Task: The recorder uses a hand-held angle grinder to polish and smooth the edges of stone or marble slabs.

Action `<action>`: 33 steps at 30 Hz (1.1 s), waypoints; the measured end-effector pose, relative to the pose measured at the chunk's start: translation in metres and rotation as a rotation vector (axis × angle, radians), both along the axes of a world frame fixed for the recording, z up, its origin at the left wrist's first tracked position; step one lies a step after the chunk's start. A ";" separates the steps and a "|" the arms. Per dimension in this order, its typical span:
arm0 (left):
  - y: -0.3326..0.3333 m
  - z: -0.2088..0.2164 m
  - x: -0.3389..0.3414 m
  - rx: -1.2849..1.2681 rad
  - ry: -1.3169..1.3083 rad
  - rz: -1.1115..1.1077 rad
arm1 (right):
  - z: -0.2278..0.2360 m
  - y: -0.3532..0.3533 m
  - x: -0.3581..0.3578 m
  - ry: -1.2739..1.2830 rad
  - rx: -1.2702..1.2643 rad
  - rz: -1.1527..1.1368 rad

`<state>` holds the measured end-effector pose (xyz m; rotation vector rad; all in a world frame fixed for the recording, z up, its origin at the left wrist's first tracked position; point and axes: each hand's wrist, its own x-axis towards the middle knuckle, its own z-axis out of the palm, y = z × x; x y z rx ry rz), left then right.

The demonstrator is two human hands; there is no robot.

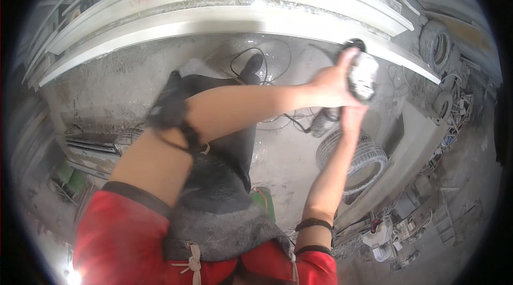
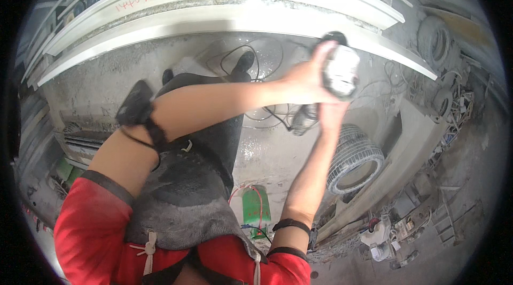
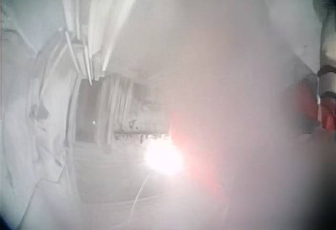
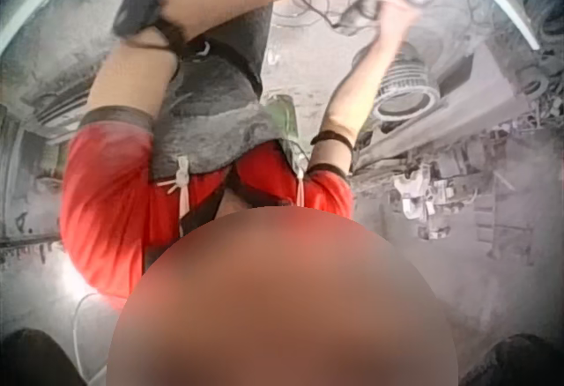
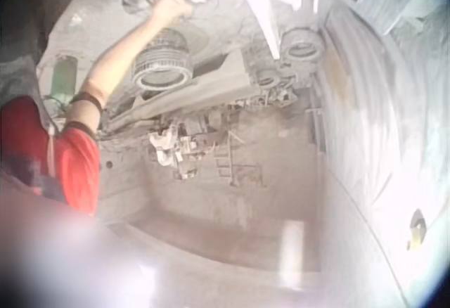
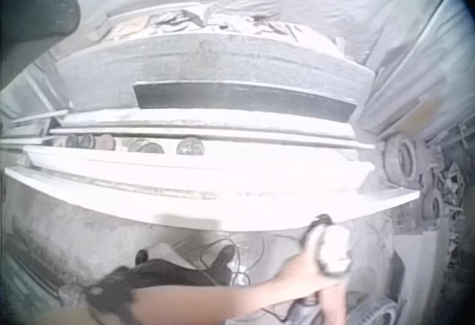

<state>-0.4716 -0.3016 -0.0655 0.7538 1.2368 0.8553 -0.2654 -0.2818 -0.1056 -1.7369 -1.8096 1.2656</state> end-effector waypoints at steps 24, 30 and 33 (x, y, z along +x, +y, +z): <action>-0.585 -0.055 -0.525 0.074 0.045 0.756 | 0.038 -0.449 -0.620 -0.022 -0.091 0.915; -0.421 -0.018 -0.399 0.150 0.064 0.488 | 0.045 -0.358 -0.478 0.083 0.020 0.460; -0.307 0.000 -0.318 0.117 0.098 0.176 | 0.046 -0.285 -0.371 0.184 -0.041 0.153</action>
